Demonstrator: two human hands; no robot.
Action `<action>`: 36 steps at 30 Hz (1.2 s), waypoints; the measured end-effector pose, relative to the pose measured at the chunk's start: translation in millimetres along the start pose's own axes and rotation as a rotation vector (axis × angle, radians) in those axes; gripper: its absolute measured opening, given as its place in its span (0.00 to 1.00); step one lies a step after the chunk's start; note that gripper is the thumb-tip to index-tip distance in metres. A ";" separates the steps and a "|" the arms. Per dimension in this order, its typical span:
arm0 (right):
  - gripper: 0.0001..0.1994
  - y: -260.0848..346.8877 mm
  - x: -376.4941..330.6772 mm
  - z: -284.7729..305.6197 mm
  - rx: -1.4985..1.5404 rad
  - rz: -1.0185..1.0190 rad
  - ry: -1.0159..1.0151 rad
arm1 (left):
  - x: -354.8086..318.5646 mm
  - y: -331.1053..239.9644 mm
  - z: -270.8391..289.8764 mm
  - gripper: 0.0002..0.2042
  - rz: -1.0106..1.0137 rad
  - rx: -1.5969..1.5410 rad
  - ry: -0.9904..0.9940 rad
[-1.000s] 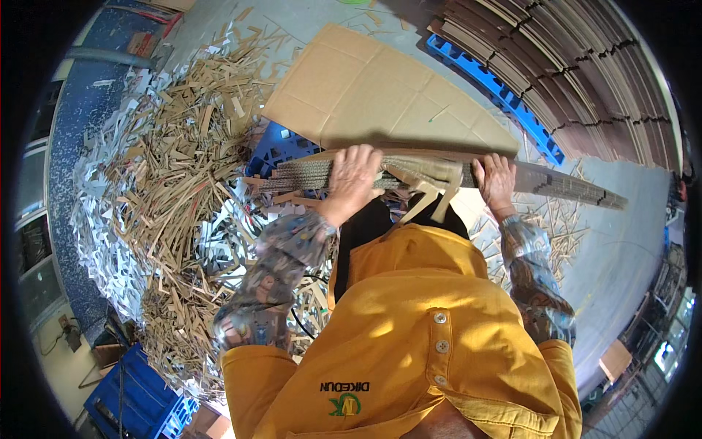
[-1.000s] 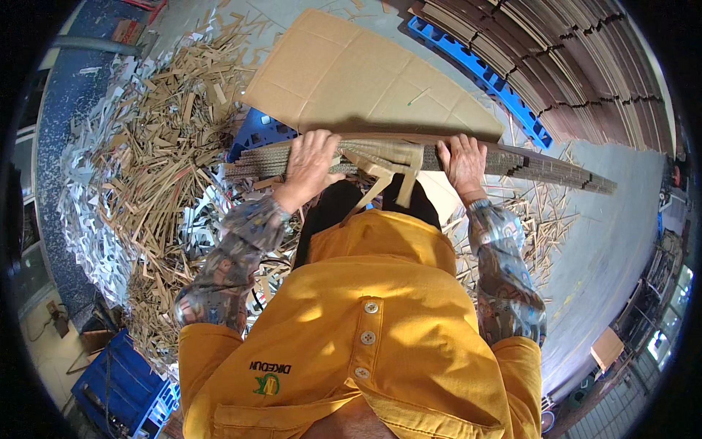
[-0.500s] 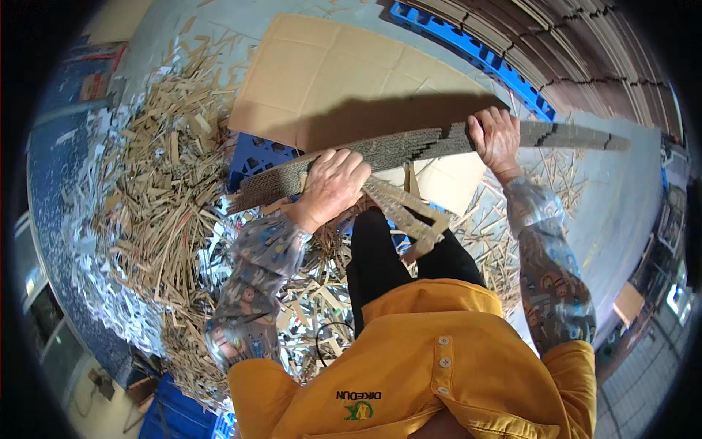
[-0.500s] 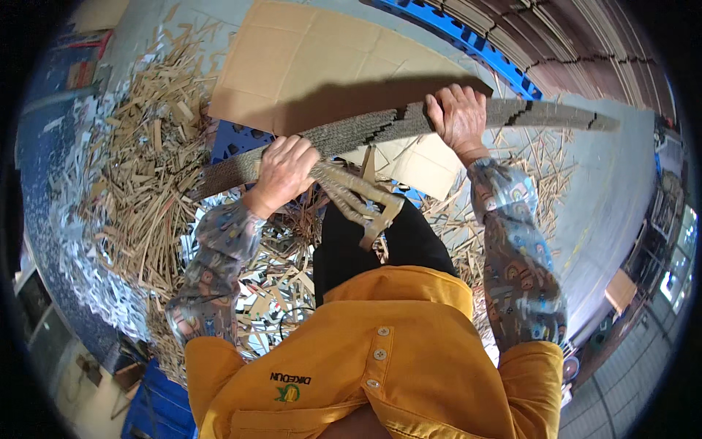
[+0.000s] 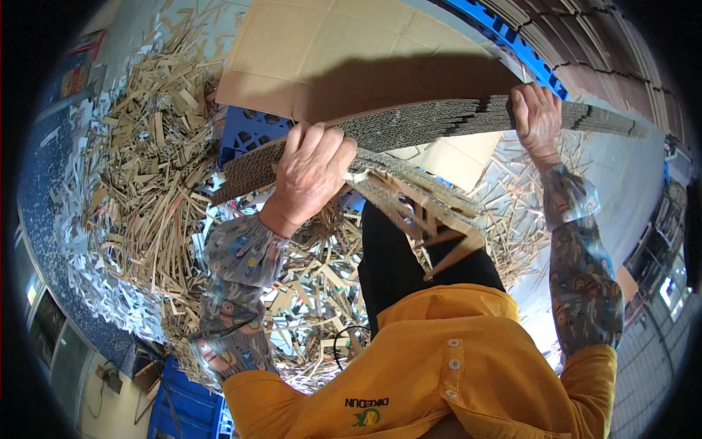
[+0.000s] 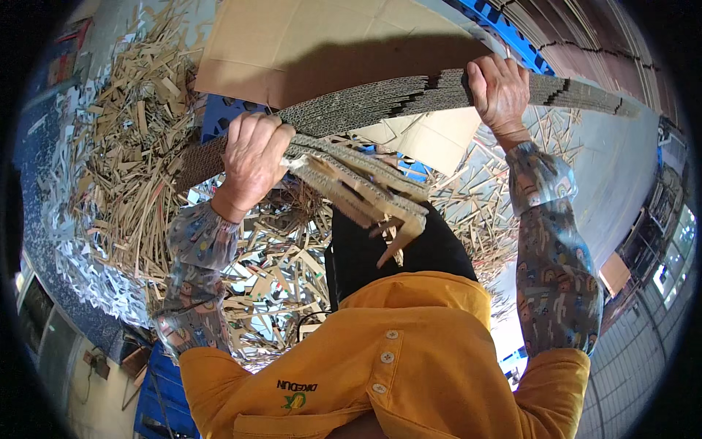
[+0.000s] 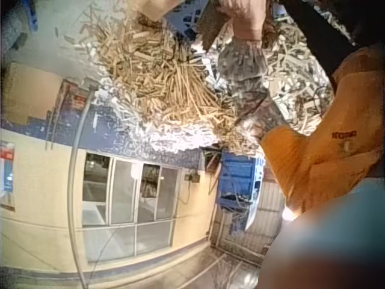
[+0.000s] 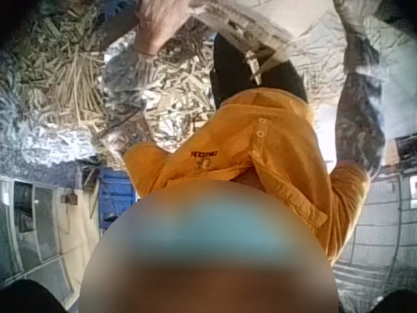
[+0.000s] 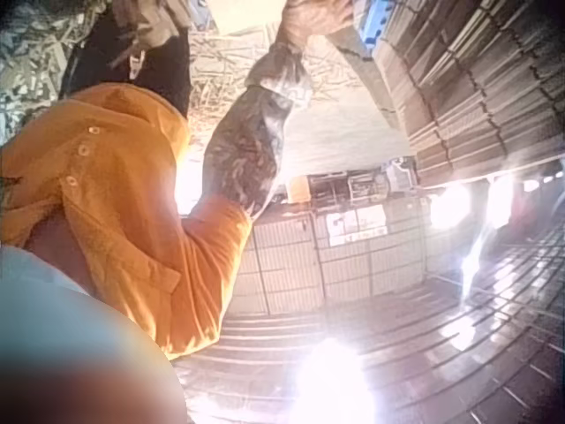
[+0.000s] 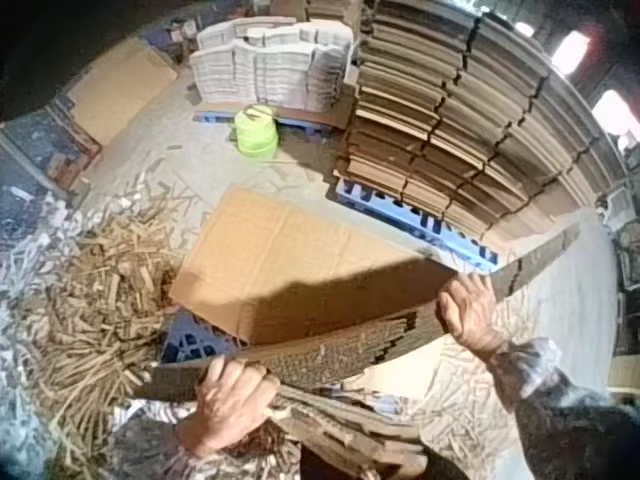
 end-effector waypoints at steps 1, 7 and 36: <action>0.13 -0.2 1.1 0.7 0.005 0.021 -0.008 | 0.0 0.1 2.7 0.09 -0.005 -0.100 -0.001; 0.12 -4.9 -1.2 8.0 0.015 0.032 -0.029 | -5.1 -12.0 12.0 0.11 -0.063 -0.459 0.111; 0.17 -6.5 -12.8 7.2 0.009 0.115 0.009 | -75.9 -3.8 23.2 0.07 -0.054 0.007 -0.087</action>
Point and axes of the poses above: each hand's wrist, its own x-axis towards the middle knuckle, its own z-axis out of the back of the hand, y = z × x, the point moved 8 cm from there along x, towards the middle knuckle, and after that the axes turned 5 degrees about -x, right-handed, at the moved point
